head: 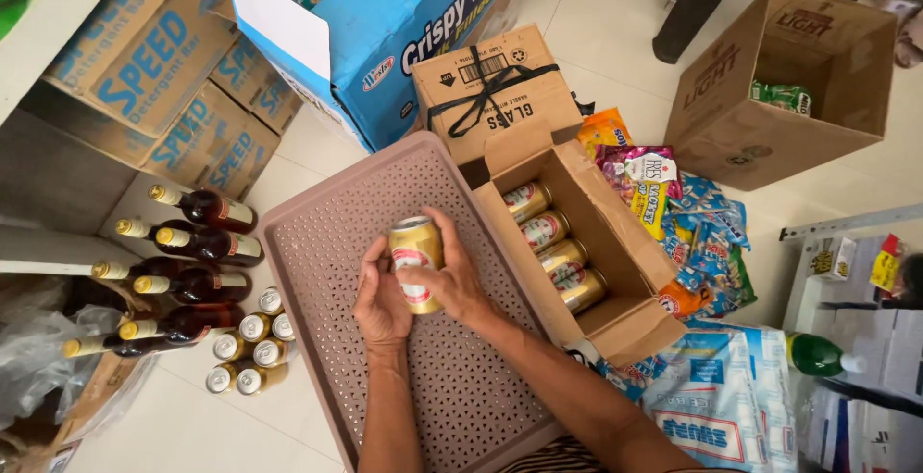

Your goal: Organizing and putting beer cans into a cardboard box on the floor of a grocery store backroom.

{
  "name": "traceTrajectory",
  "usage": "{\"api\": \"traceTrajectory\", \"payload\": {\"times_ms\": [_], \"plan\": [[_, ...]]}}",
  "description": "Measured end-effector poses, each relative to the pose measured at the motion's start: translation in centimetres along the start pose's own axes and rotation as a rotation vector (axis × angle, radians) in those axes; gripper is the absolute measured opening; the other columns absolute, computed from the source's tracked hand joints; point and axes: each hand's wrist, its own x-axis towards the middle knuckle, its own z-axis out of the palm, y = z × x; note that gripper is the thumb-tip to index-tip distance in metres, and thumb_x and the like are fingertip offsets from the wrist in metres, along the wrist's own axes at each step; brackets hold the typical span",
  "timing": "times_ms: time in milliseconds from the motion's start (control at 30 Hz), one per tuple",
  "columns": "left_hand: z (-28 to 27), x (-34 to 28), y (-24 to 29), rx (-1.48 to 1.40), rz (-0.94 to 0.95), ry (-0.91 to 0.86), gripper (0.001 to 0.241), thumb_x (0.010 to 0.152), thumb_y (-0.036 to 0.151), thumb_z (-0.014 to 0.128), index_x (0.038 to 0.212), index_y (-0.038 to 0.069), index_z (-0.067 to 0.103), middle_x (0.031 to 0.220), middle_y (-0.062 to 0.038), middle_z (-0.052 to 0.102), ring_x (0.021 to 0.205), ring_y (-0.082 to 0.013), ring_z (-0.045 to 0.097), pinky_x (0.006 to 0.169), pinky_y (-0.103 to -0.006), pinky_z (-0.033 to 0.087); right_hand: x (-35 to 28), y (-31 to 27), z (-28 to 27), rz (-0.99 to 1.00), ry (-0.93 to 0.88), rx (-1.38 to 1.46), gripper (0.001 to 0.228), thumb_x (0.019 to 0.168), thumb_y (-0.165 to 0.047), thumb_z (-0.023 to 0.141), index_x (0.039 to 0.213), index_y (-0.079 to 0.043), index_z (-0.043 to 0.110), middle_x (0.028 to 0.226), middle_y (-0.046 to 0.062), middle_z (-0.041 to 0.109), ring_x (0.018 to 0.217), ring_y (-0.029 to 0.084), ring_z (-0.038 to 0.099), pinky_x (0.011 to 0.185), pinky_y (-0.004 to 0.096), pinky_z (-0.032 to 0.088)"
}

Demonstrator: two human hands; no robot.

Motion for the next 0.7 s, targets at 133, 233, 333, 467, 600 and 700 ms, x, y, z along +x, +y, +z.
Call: {"api": "traceTrajectory", "payload": {"times_ms": [133, 233, 333, 467, 600, 700], "plan": [[1.4, -0.1, 0.6, -0.059, 0.004, -0.024, 0.050, 0.102, 0.033, 0.065, 0.140, 0.001, 0.059, 0.137, -0.014, 0.060, 0.130, -0.0295, 0.054, 0.119, -0.0448, 0.040, 0.9, 0.2, -1.2, 0.059, 0.080, 0.131, 0.096, 0.069, -0.025, 0.082, 0.152, -0.007, 0.037, 0.124, 0.017, 0.064, 0.104, 0.026, 0.067, 0.089, 0.037, 0.059], [2.2, -0.1, 0.9, -0.113, -0.003, -0.049, 0.048, 0.104, 0.033, 0.062, 0.140, 0.001, 0.059, 0.135, -0.016, 0.063, 0.128, -0.0317, 0.057, 0.114, -0.0475, 0.043, 1.4, -1.1, -2.6, 0.024, 0.163, 0.196, 0.096, 0.067, -0.020, 0.083, 0.151, -0.006, 0.040, 0.126, 0.016, 0.063, 0.103, 0.024, 0.068, 0.090, 0.037, 0.059], [2.0, 0.0, 0.8, -0.119, -0.014, -0.049, 0.047, 0.105, 0.032, 0.060, 0.140, 0.001, 0.059, 0.133, -0.017, 0.064, 0.126, -0.0324, 0.058, 0.109, -0.0499, 0.046, 1.7, -2.3, -3.9, 0.005, 0.199, 0.224, 0.096, 0.067, -0.016, 0.084, 0.152, -0.005, 0.041, 0.126, 0.014, 0.065, 0.103, 0.023, 0.069, 0.091, 0.036, 0.059], [1.5, 0.1, 0.6, -0.113, -0.021, -0.040, 0.046, 0.105, 0.032, 0.059, 0.140, 0.001, 0.058, 0.132, -0.017, 0.064, 0.124, -0.0329, 0.060, 0.108, -0.0503, 0.048, 1.9, -2.7, -5.5, 0.016, 0.226, 0.310, 0.091, 0.067, -0.009, 0.084, 0.149, -0.003, 0.044, 0.118, 0.014, 0.069, 0.098, 0.022, 0.071, 0.090, 0.036, 0.060], [1.2, 0.0, 0.7, -0.108, -0.028, -0.022, 0.046, 0.105, 0.032, 0.059, 0.139, 0.001, 0.058, 0.131, -0.017, 0.065, 0.121, -0.0331, 0.061, 0.106, -0.0499, 0.049, 2.2, -1.0, -7.3, -0.063, 0.278, 0.349, 0.085, 0.066, -0.002, 0.084, 0.144, -0.001, 0.050, 0.115, 0.012, 0.070, 0.097, 0.022, 0.071, 0.089, 0.038, 0.060], [1.5, 0.0, 1.0, -0.108, -0.020, -0.020, 0.045, 0.106, 0.031, 0.059, 0.139, 0.001, 0.058, 0.130, -0.016, 0.065, 0.120, -0.0327, 0.061, 0.105, -0.0493, 0.050, 2.1, -1.1, -9.1, -0.118, 0.353, 0.308, 0.081, 0.066, 0.001, 0.083, 0.141, -0.001, 0.053, 0.116, 0.010, 0.069, 0.098, 0.021, 0.071, 0.091, 0.038, 0.060]]}}
